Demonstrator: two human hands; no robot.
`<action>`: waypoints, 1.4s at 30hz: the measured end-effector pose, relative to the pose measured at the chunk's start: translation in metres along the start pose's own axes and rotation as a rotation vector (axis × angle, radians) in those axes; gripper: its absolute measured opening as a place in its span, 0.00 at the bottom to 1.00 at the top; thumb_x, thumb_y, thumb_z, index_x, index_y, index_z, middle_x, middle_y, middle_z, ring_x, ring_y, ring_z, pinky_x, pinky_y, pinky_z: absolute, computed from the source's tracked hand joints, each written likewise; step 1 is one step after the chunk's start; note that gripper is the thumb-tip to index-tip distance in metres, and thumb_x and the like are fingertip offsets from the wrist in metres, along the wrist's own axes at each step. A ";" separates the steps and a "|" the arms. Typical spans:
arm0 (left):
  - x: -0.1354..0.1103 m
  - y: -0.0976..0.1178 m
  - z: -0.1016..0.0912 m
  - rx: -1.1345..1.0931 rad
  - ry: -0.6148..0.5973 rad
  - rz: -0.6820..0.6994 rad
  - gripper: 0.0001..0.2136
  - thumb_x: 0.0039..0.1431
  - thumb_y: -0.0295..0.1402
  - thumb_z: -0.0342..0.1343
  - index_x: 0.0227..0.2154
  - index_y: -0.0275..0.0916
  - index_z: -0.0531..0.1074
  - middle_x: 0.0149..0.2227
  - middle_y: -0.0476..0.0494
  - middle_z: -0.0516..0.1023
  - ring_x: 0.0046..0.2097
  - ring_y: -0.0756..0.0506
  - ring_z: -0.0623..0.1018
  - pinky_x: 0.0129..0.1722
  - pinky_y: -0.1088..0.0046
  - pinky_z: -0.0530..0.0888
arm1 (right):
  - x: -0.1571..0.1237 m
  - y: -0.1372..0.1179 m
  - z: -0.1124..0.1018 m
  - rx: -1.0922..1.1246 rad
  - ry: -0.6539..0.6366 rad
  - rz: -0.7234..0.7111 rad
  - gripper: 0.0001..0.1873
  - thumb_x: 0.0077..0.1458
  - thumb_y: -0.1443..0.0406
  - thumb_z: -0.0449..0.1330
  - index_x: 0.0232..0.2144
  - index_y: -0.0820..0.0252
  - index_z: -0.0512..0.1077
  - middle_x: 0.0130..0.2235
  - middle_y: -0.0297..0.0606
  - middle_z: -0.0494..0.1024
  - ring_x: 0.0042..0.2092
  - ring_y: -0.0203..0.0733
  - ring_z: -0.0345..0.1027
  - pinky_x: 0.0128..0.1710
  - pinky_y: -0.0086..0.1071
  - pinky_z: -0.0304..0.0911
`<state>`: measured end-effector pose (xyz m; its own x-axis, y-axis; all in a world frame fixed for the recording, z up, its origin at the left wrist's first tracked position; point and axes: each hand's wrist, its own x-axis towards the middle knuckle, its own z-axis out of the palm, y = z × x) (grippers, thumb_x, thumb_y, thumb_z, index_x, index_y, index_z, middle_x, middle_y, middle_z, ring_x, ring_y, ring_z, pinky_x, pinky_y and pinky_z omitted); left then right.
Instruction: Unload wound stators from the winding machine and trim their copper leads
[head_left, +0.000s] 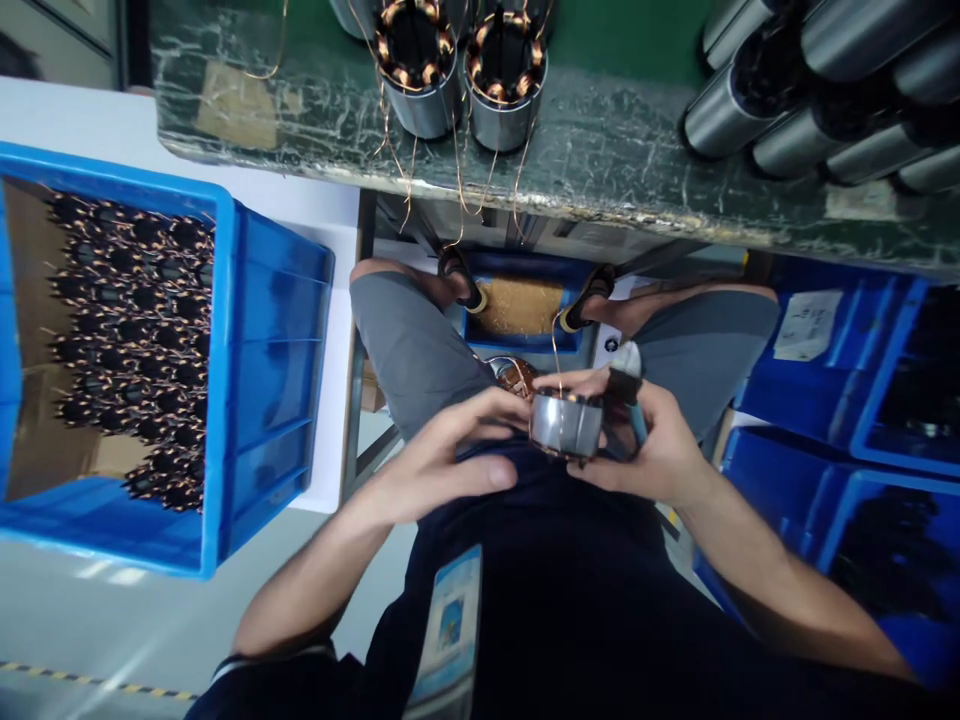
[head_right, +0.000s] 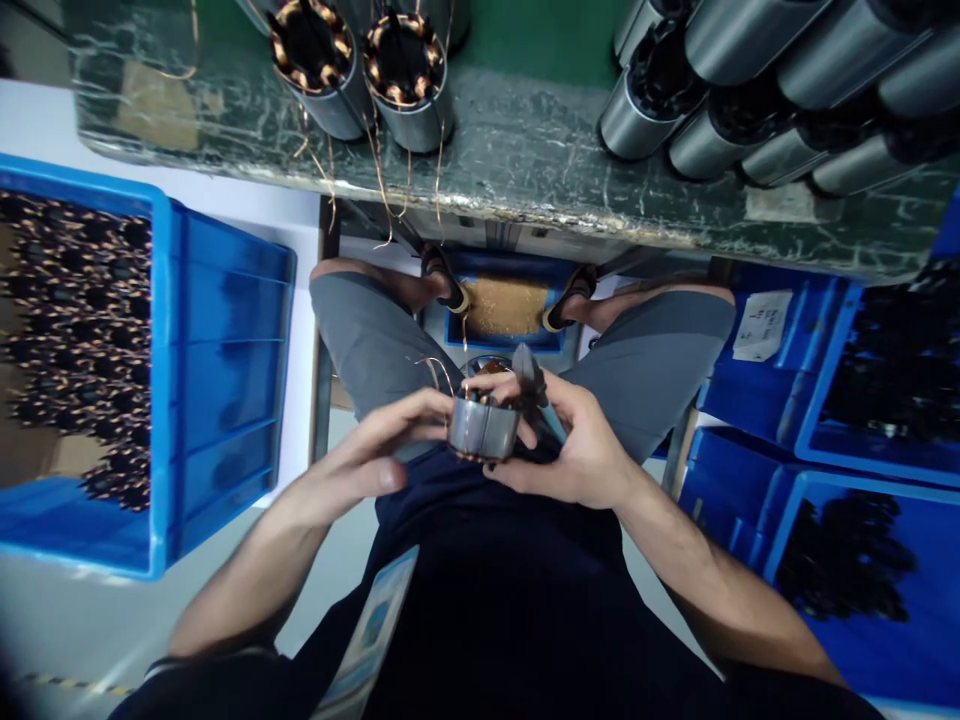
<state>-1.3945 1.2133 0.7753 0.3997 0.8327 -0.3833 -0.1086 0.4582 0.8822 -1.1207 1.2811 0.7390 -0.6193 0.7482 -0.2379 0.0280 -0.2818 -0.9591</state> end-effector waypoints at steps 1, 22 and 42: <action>0.009 -0.004 0.002 -0.215 -0.119 -0.059 0.32 0.65 0.61 0.70 0.60 0.44 0.78 0.57 0.37 0.86 0.57 0.34 0.86 0.61 0.53 0.82 | 0.001 -0.004 0.002 -0.029 -0.030 -0.058 0.29 0.50 0.63 0.83 0.52 0.48 0.78 0.63 0.45 0.84 0.57 0.57 0.83 0.51 0.44 0.80; 0.057 0.015 0.033 -0.177 -0.119 -0.139 0.27 0.52 0.35 0.82 0.41 0.43 0.66 0.37 0.54 0.74 0.34 0.53 0.74 0.33 0.76 0.70 | -0.022 -0.093 -0.056 -1.130 -0.421 -0.280 0.39 0.71 0.68 0.56 0.80 0.41 0.62 0.56 0.42 0.78 0.49 0.52 0.73 0.46 0.46 0.72; 0.078 0.013 0.042 0.334 -0.015 -0.003 0.23 0.57 0.42 0.76 0.38 0.45 0.63 0.36 0.54 0.77 0.35 0.50 0.73 0.36 0.70 0.68 | -0.020 -0.086 -0.054 -1.451 -0.332 -0.435 0.34 0.72 0.70 0.58 0.77 0.53 0.65 0.43 0.38 0.74 0.39 0.48 0.67 0.36 0.44 0.65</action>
<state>-1.3268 1.2715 0.7685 0.4131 0.8257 -0.3842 0.1961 0.3313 0.9229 -1.0680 1.3225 0.8181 -0.9157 0.3979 -0.0559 0.3947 0.8649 -0.3100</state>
